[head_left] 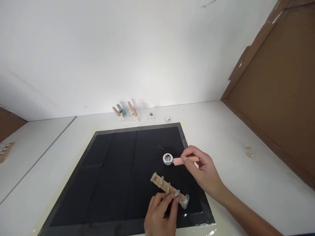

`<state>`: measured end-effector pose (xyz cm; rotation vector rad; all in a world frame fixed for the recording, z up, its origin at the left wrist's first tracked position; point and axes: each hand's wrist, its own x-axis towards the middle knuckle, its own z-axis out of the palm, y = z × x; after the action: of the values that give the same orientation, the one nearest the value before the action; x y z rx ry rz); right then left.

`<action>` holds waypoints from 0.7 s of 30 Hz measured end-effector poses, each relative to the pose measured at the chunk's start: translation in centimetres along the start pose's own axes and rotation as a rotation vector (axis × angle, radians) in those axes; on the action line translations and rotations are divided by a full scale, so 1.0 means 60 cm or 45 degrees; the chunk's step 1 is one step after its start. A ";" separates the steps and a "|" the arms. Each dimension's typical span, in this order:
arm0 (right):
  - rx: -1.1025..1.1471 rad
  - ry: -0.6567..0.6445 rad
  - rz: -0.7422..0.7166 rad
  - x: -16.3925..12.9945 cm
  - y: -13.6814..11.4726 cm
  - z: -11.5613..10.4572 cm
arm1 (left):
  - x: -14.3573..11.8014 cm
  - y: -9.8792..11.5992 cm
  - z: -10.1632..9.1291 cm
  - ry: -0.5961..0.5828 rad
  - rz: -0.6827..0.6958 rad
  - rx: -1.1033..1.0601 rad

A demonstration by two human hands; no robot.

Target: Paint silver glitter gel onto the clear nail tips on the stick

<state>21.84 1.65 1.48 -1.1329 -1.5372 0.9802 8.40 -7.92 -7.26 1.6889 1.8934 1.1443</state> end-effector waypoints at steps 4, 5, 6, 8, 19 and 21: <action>0.007 -0.009 -0.002 0.002 -0.001 0.001 | 0.003 0.005 -0.001 -0.028 -0.002 0.070; 0.007 -0.013 -0.001 0.002 -0.002 0.002 | 0.004 0.006 -0.001 -0.032 0.004 0.084; 0.006 -0.017 0.001 0.002 -0.002 0.002 | 0.004 0.007 -0.002 -0.034 0.009 0.097; 0.006 -0.020 0.002 0.001 -0.001 0.002 | 0.003 0.008 -0.003 -0.035 0.014 0.117; 0.002 -0.017 0.000 0.001 0.001 0.001 | -0.006 0.006 -0.007 -0.070 0.156 0.177; -0.006 -0.007 0.009 0.001 0.002 0.001 | -0.007 0.006 -0.009 -0.064 0.218 0.179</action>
<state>21.80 1.75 1.39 -1.1403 -1.5420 0.9855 8.34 -8.54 -6.75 1.9697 1.8671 1.0396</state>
